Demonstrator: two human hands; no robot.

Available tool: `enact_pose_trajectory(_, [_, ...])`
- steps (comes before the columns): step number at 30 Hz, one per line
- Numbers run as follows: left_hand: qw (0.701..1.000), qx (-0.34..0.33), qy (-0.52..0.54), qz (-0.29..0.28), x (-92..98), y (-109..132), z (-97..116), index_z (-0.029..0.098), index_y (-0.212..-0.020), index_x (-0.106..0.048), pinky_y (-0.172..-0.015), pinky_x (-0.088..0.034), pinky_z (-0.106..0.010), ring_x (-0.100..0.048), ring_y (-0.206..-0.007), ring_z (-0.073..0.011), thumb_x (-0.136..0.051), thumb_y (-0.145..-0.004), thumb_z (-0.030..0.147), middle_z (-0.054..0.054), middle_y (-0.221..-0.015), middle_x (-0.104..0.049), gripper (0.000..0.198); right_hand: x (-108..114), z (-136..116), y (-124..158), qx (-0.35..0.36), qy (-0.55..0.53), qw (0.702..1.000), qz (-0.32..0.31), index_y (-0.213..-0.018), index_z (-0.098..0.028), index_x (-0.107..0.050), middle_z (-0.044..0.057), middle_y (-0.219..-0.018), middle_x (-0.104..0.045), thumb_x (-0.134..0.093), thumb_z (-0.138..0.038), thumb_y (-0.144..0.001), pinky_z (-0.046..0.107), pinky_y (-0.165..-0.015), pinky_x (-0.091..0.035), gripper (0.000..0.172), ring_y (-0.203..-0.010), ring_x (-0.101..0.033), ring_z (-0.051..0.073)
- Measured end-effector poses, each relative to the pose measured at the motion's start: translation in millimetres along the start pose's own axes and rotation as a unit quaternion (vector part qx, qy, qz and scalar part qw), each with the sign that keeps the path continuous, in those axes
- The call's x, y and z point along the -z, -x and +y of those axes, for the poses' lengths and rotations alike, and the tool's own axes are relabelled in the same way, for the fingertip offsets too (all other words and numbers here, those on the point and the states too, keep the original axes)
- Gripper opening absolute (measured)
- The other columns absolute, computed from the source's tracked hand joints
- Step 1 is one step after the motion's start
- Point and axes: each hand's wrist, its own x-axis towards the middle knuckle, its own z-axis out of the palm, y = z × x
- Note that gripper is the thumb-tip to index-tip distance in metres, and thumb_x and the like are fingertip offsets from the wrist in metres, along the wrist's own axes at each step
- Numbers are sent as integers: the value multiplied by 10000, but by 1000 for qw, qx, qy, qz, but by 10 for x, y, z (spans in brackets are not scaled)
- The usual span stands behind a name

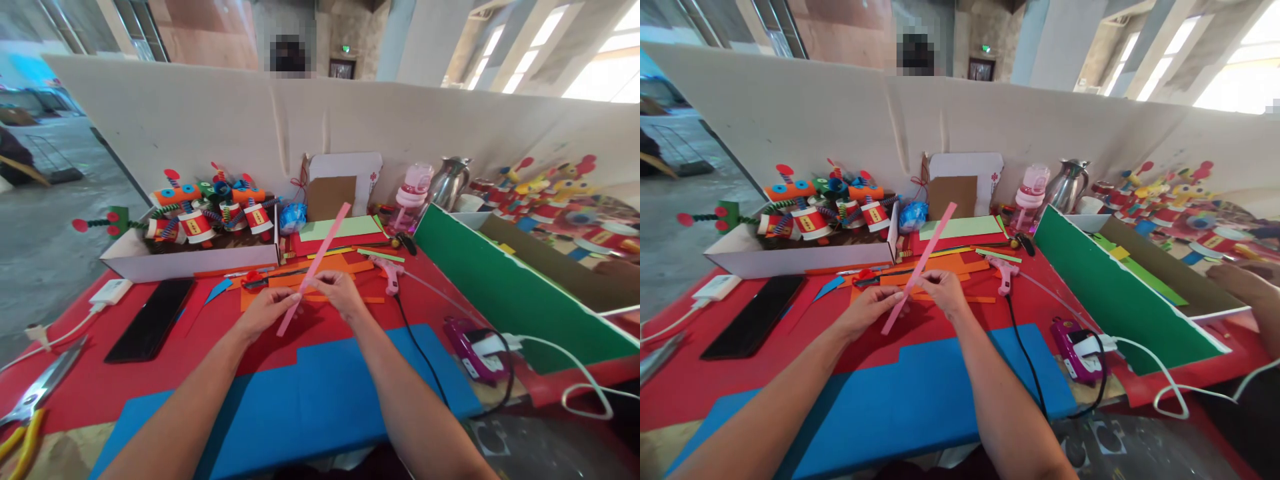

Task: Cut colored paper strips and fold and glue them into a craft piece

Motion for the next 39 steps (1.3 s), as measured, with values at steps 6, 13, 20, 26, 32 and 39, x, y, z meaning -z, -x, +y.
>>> enact_pose_trajectory(6, [1000,8,-14,12,8,-20,-29,151,-653,-652,-564,-457,-249,-576,-519,-133,-693,-667,511,-29,-543,-643,363,-169,72,67,-13,-2,998,-66,-645,-171,-688,3,-659,-657,-702,-401,-663,266,-680,-426,231,-650,-562,127])
enact_pose_trajectory(13, [1000,19,-2,-22,-7,-10,-64,144,-684,-662,-553,-451,-233,-575,-539,-120,-686,-681,517,-36,-587,-652,374,-7,36,-19,-23,-6,1000,15,-632,-168,-661,-29,-620,-608,-730,-359,-619,245,-636,-393,203,-610,-504,102])
enact_pose_trajectory(20, [999,7,37,19,-29,-15,-36,144,-684,-645,-560,-465,-237,-573,-538,-117,-708,-646,549,-30,-587,-645,412,-74,37,23,-22,-8,1000,-12,-646,-163,-677,-11,-653,-648,-740,-385,-609,245,-652,-420,233,-629,-536,110])
enact_pose_trajectory(26, [998,0,41,37,-29,-22,-25,154,-613,-631,-545,-461,-248,-571,-512,-131,-716,-632,492,-26,-535,-630,349,-208,122,55,-9,18,999,-32,-613,-162,-682,15,-628,-663,-724,-448,-623,259,-630,-441,289,-617,-564,135])
enact_pose_trajectory(32, [998,12,47,35,-47,-7,-25,142,-618,-679,-538,-448,-234,-555,-497,-121,-710,-629,405,-39,-522,-632,265,-90,55,15,-4,58,998,25,-579,-160,-672,-6,-577,-621,-734,-484,-584,235,-542,-373,330,-562,-490,112])
enact_pose_trajectory(39, [999,18,20,-23,-51,0,-53,150,-627,-709,-544,-461,-236,-570,-503,-129,-684,-656,359,-52,-528,-650,213,324,-112,-76,15,27,990,139,-549,-153,-636,-37,-505,-495,-755,-506,-539,239,-500,-270,373,-524,-374,85])
